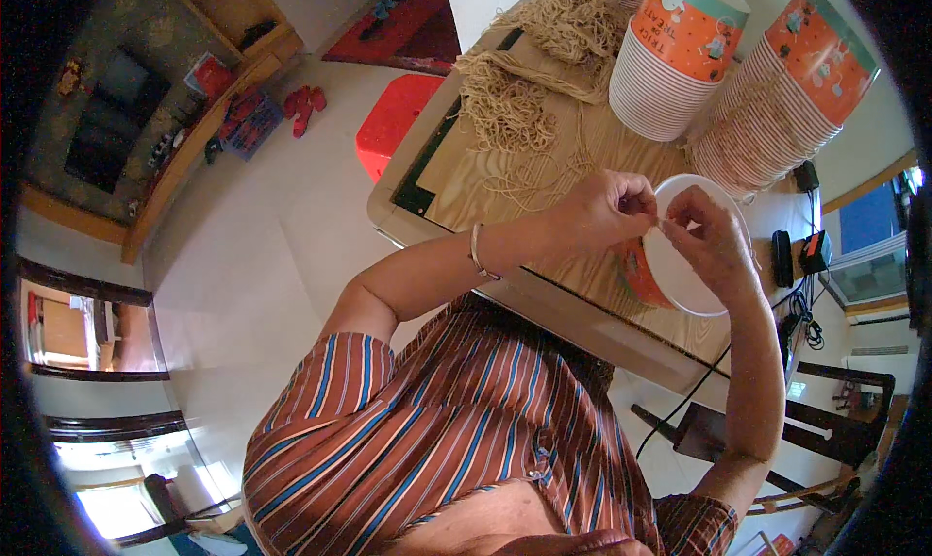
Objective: Threading elastic bands through pre-punched holes in decorative paper cups.
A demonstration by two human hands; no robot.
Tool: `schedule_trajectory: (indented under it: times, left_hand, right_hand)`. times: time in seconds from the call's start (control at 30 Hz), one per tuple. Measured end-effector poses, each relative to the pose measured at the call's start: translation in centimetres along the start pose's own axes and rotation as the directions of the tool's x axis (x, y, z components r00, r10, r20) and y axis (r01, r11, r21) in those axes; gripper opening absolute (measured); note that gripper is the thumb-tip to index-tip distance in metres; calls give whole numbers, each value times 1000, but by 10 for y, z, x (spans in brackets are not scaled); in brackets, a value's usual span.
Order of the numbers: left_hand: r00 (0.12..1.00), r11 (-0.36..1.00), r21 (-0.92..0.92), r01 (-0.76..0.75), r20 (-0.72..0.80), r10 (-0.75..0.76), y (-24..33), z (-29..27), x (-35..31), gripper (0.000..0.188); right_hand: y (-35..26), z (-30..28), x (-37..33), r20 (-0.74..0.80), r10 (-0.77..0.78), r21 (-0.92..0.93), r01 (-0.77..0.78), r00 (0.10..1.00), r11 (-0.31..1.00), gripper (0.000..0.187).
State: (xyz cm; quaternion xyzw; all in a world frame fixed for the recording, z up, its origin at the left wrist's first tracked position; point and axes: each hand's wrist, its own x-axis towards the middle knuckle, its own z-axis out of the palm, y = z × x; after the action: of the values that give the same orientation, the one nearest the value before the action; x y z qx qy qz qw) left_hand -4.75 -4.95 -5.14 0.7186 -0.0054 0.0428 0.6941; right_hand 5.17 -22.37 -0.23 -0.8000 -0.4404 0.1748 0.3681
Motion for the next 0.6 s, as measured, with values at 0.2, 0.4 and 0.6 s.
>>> schedule_trajectory:
  times: [0.2,0.4,0.6]
  left_hand:
    - [997,997,7,-78,2,78,-3,-2,2,8]
    - [999,998,-64,-7,33,9,-4,-1,3,10]
    - [999,998,-32,-46,3,46,-1,0,2,11]
  right_hand:
    - [-16,-5,-7,-21,235,164,-229,972,960,14]
    - [-26,1,-7,29,347,247,-344,937,906,14]
    - [-21,5,-5,10,350,254,-340,937,905,14]
